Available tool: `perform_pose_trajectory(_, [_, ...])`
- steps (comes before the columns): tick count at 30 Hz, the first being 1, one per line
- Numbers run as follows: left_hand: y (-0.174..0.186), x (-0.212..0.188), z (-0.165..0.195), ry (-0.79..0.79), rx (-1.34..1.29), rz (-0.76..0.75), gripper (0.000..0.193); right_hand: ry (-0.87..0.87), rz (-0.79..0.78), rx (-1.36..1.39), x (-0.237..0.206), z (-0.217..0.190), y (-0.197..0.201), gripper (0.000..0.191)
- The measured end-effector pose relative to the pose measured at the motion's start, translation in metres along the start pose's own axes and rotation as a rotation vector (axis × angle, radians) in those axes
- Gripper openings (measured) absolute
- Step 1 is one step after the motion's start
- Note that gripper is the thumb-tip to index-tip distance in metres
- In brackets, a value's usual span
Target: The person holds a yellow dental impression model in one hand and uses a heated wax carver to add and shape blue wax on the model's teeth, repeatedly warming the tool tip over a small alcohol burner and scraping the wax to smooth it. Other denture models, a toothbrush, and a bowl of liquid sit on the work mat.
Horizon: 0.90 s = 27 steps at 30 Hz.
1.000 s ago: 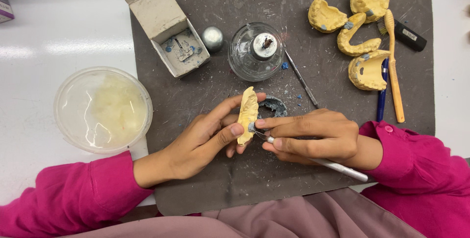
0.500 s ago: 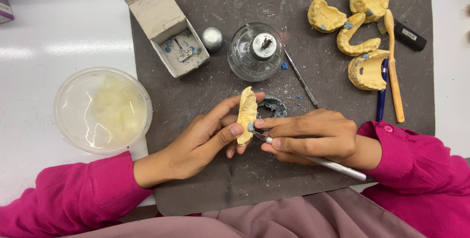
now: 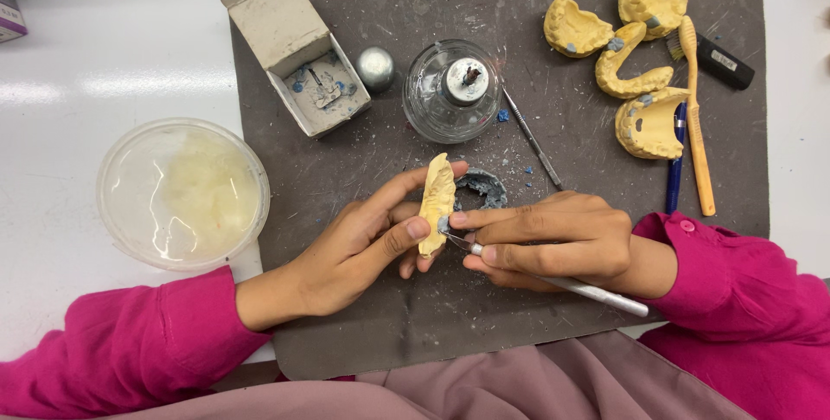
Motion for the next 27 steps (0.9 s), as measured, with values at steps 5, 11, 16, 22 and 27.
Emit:
perform_pose_trajectory(5, [-0.0005, -0.0004, -0.0001, 0.009, 0.003, -0.004, 0.061, 0.016, -0.025, 0.035, -0.0001, 0.0004, -0.0002, 0.022])
perform_pose_trajectory(11, [0.0007, -0.0010, 0.0016, -0.007, 0.058, -0.001, 0.061, -0.006, 0.001, 0.092, -0.0001, 0.0025, -0.0001, 0.022])
perform_pose_trajectory(16, [0.0011, -0.0005, 0.0013, -0.002, 0.069, 0.003, 0.062, 0.015, 0.002, 0.019, 0.0006, 0.0009, -0.0001, 0.022])
perform_pose_trajectory(22, [0.0011, -0.0004, 0.0011, 0.010, 0.074, 0.011, 0.062, 0.049, -0.007, -0.001, 0.0026, -0.0003, 0.0005, 0.021])
perform_pose_trajectory(27, [0.0007, -0.0004, 0.0013, 0.018, 0.038, 0.008, 0.060, 0.040, -0.019, 0.012, 0.0031, 0.0000, 0.0006, 0.021])
Point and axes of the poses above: each hand's wrist, its own x-axis towards the middle knuckle, its own y-axis out of the back of the hand, z = x × y, the point moved 6 cm from there along x, towards the middle knuckle, and after that the axes turned 1 degree about -z, right-handed, at the moved point
